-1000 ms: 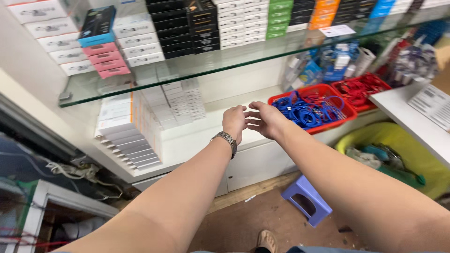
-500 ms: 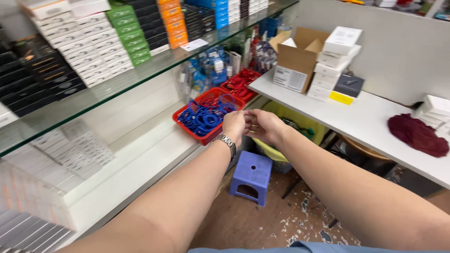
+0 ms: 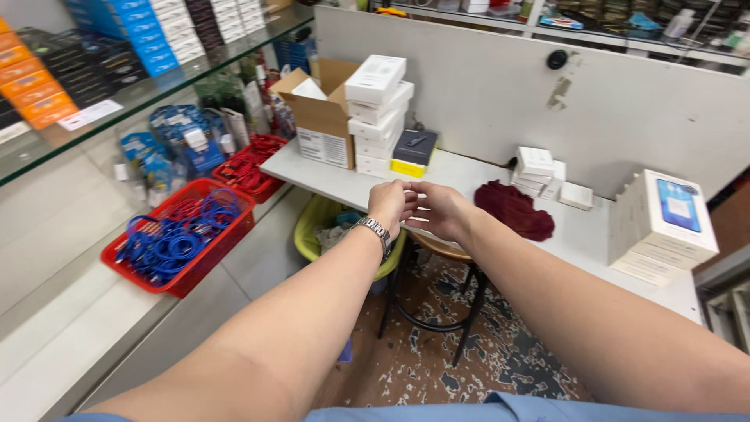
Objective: The person wipes small white boxes with a maroon cloth and then stacks them on a glass shelf. The person handles the boxes one at a time, wiping each before placing it in a neat stack.
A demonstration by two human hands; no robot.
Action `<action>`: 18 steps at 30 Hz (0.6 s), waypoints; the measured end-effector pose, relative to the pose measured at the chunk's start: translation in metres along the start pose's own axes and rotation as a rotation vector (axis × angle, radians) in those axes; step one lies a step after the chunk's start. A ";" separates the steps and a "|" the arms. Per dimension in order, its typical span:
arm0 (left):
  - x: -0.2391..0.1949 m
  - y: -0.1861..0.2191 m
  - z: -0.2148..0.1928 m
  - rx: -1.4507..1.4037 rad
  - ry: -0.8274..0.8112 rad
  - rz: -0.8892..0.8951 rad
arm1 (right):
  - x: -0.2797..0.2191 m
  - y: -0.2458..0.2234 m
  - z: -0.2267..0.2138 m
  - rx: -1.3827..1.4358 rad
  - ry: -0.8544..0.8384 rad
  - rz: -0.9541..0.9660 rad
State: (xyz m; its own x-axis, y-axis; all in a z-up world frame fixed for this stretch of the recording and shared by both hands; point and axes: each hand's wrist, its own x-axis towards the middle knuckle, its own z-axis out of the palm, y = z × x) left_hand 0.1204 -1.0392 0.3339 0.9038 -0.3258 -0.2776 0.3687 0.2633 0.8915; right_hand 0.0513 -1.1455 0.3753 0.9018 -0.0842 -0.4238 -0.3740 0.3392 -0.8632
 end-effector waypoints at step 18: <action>0.182 -0.063 0.239 0.285 -0.136 -0.105 | 0.084 -0.052 -0.274 -0.681 0.536 -0.179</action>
State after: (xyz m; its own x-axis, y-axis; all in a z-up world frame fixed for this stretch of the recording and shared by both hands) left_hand 0.2102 -1.3319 0.3130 0.8200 -0.4606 -0.3399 0.3649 -0.0367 0.9303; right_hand 0.0876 -1.4274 0.3095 0.8006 -0.5680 -0.1906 -0.4382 -0.3382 -0.8329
